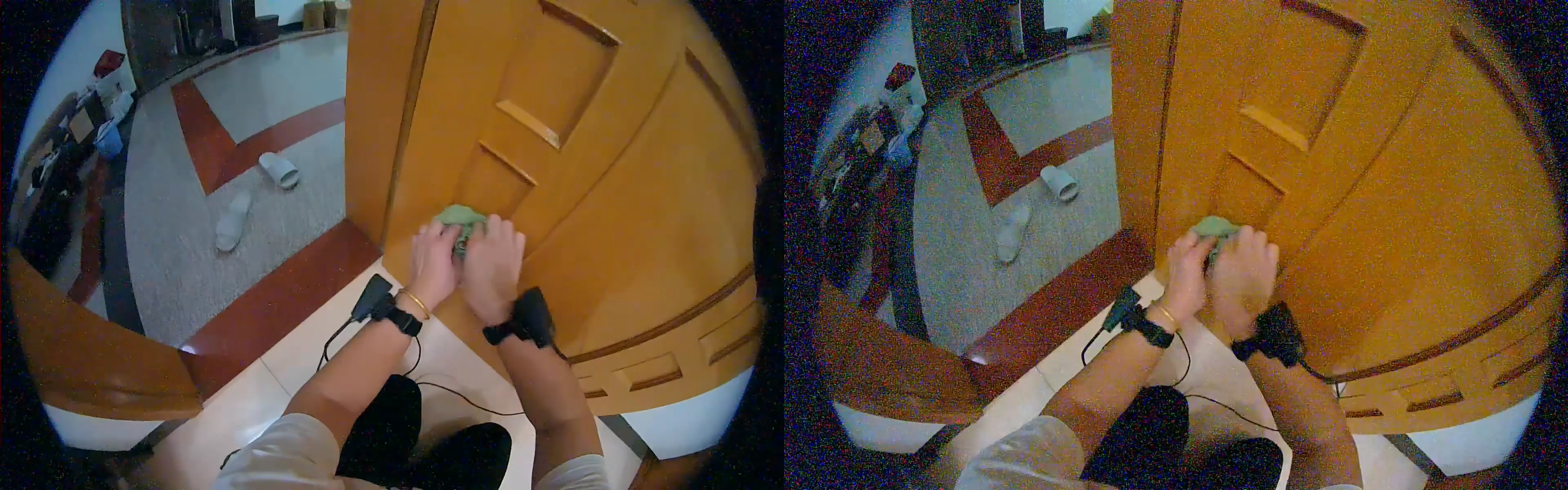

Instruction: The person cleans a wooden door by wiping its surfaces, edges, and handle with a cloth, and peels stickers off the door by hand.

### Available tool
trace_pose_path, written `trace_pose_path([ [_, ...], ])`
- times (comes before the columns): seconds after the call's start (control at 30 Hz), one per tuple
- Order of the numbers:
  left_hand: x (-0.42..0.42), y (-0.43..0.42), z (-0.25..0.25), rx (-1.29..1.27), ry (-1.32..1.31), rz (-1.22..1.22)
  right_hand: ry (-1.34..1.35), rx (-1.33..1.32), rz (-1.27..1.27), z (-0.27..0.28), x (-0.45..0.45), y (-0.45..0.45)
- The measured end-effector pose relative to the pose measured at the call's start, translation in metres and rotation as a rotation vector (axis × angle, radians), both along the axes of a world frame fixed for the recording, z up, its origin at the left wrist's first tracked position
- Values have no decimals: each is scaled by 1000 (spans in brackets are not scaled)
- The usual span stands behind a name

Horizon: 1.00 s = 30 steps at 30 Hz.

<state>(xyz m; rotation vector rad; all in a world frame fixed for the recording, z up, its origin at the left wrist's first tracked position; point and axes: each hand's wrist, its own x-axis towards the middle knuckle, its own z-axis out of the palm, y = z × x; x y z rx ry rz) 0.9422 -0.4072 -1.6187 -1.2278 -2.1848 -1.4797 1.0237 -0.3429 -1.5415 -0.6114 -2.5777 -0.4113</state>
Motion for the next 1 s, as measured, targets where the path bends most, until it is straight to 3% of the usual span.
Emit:
trace_pose_path([
  [0.13,10,4,60,212,124,-60,151,276,-34,72,19,2],
  [0.2,18,19,72,199,118,-65,193,343,-21,87,22,4],
  [0.3,25,28,56,193,133,-38,138,435,-24,60,26,11],
  [0.5,30,-3,4,-4,102,-42,-142,324,-11,-13,23,1],
  [0.57,26,-8,7,-164,143,-122,-113,169,21,-9,23,8],
  [0.63,20,-9,20,-65,36,-135,-16,82,42,5,18,10],
  [0.77,-4,1,67,308,125,-76,196,251,72,71,-17,8],
  [0.83,-19,12,78,217,139,-42,258,331,146,84,-35,14],
  [1.0,-16,2,29,114,88,-62,145,350,22,12,-35,14],
])
